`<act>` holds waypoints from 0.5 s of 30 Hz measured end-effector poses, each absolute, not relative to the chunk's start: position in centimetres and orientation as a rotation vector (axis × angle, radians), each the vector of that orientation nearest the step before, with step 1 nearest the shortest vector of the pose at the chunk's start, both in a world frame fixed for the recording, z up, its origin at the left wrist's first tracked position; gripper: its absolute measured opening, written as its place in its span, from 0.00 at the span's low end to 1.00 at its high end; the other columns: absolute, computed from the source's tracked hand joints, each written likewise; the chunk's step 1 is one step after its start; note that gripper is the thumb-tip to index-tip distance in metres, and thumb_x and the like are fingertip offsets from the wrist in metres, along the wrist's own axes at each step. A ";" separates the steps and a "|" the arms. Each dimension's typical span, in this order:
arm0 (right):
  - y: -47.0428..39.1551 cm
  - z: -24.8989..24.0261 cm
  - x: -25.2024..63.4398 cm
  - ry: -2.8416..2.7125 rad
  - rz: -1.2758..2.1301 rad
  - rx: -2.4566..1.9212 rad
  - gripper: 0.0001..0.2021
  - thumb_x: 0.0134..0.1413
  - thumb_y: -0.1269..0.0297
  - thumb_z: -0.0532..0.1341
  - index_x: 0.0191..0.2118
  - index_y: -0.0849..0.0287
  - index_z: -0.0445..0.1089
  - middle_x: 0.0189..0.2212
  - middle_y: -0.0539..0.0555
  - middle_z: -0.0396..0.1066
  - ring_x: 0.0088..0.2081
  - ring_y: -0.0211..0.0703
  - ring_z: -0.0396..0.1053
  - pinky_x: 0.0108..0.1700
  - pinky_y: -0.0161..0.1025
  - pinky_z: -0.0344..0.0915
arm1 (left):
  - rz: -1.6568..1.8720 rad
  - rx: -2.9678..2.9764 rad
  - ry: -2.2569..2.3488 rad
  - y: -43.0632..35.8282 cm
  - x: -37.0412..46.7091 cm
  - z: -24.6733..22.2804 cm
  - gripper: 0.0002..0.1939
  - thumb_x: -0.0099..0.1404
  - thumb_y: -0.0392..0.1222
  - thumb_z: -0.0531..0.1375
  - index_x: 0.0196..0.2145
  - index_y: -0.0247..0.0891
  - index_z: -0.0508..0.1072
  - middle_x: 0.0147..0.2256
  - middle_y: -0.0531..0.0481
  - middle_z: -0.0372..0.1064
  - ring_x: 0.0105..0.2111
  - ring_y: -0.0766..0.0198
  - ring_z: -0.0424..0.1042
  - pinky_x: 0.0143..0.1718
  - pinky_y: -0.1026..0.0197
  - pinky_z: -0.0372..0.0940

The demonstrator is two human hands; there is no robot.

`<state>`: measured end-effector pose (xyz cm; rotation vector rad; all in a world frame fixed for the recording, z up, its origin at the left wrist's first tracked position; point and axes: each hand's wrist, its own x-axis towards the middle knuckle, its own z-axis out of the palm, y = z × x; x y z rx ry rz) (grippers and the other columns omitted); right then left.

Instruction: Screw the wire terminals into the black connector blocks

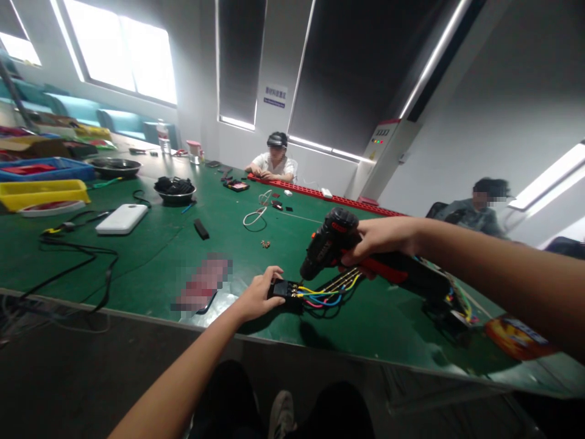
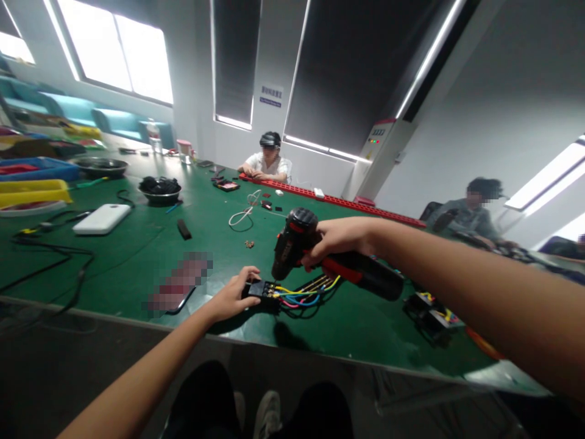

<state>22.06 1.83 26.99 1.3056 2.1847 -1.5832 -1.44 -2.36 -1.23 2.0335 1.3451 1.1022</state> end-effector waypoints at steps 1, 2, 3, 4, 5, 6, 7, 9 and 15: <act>1.5 27.3 22.9 2.201 -1.631 1.341 0.16 0.39 0.66 0.70 0.39 0.59 0.74 0.29 0.51 0.74 0.23 0.37 0.68 0.23 0.34 0.65 | 1.106 2.038 1.340 -2.4 -1.4 -1.2 0.30 0.58 0.39 0.63 0.56 0.42 0.58 0.49 0.44 0.69 0.48 0.52 0.69 0.52 0.49 0.62; 1.2 27.6 24.0 2.225 -1.668 1.385 0.16 0.39 0.66 0.70 0.39 0.59 0.74 0.29 0.51 0.74 0.23 0.38 0.69 0.24 0.35 0.65 | 1.112 2.044 1.333 -2.5 -1.4 -1.2 0.29 0.58 0.39 0.63 0.56 0.42 0.58 0.49 0.44 0.69 0.48 0.52 0.69 0.52 0.49 0.62; 0.8 27.7 25.3 2.257 -1.693 1.437 0.15 0.40 0.65 0.70 0.38 0.59 0.74 0.29 0.52 0.74 0.24 0.39 0.69 0.25 0.35 0.66 | 1.117 2.049 1.330 -2.5 -1.4 -1.2 0.29 0.59 0.39 0.63 0.56 0.42 0.59 0.49 0.44 0.69 0.49 0.52 0.69 0.53 0.49 0.62; 0.3 27.7 26.8 2.292 -1.706 1.504 0.14 0.40 0.64 0.70 0.37 0.60 0.74 0.28 0.53 0.74 0.24 0.39 0.69 0.26 0.37 0.66 | 1.119 2.055 1.331 -2.6 -1.4 -1.2 0.28 0.59 0.39 0.62 0.56 0.42 0.59 0.50 0.43 0.69 0.49 0.52 0.69 0.53 0.49 0.62; -0.2 27.4 28.4 2.331 -1.719 1.592 0.12 0.42 0.64 0.70 0.36 0.60 0.74 0.28 0.54 0.74 0.24 0.40 0.69 0.27 0.38 0.66 | 1.118 2.061 1.337 -2.6 -1.4 -1.3 0.28 0.60 0.39 0.62 0.56 0.41 0.59 0.50 0.43 0.69 0.50 0.52 0.69 0.53 0.48 0.63; -0.9 26.8 30.2 2.362 -1.756 1.690 0.11 0.45 0.62 0.69 0.35 0.60 0.73 0.27 0.54 0.73 0.25 0.41 0.69 0.29 0.40 0.66 | 1.115 2.070 1.346 -2.6 -1.3 -1.4 0.28 0.60 0.39 0.61 0.57 0.41 0.59 0.51 0.42 0.68 0.50 0.52 0.69 0.54 0.47 0.63; -1.6 25.9 32.0 2.369 -1.825 1.804 0.11 0.47 0.61 0.68 0.36 0.60 0.73 0.26 0.55 0.72 0.25 0.42 0.69 0.29 0.42 0.65 | 1.114 2.083 1.357 -2.6 -1.3 -1.5 0.28 0.60 0.39 0.61 0.57 0.40 0.59 0.51 0.41 0.68 0.51 0.51 0.69 0.55 0.46 0.62; -3.3 23.3 35.6 2.344 -2.127 1.972 0.14 0.51 0.57 0.66 0.43 0.57 0.73 0.38 0.61 0.75 0.28 0.43 0.68 0.33 0.46 0.64 | 1.118 2.122 1.375 -2.5 -1.2 -1.7 0.28 0.62 0.39 0.60 0.58 0.39 0.60 0.53 0.39 0.67 0.54 0.50 0.67 0.57 0.44 0.61; -8.5 10.7 43.8 2.022 -2.692 2.202 0.24 0.50 0.34 0.54 0.39 0.44 0.78 0.20 0.49 0.48 0.22 0.47 0.55 0.35 0.59 0.56 | 1.076 2.230 1.404 -2.9 -1.0 -1.4 0.21 0.66 0.41 0.57 0.56 0.38 0.65 0.52 0.38 0.67 0.53 0.49 0.68 0.56 0.44 0.64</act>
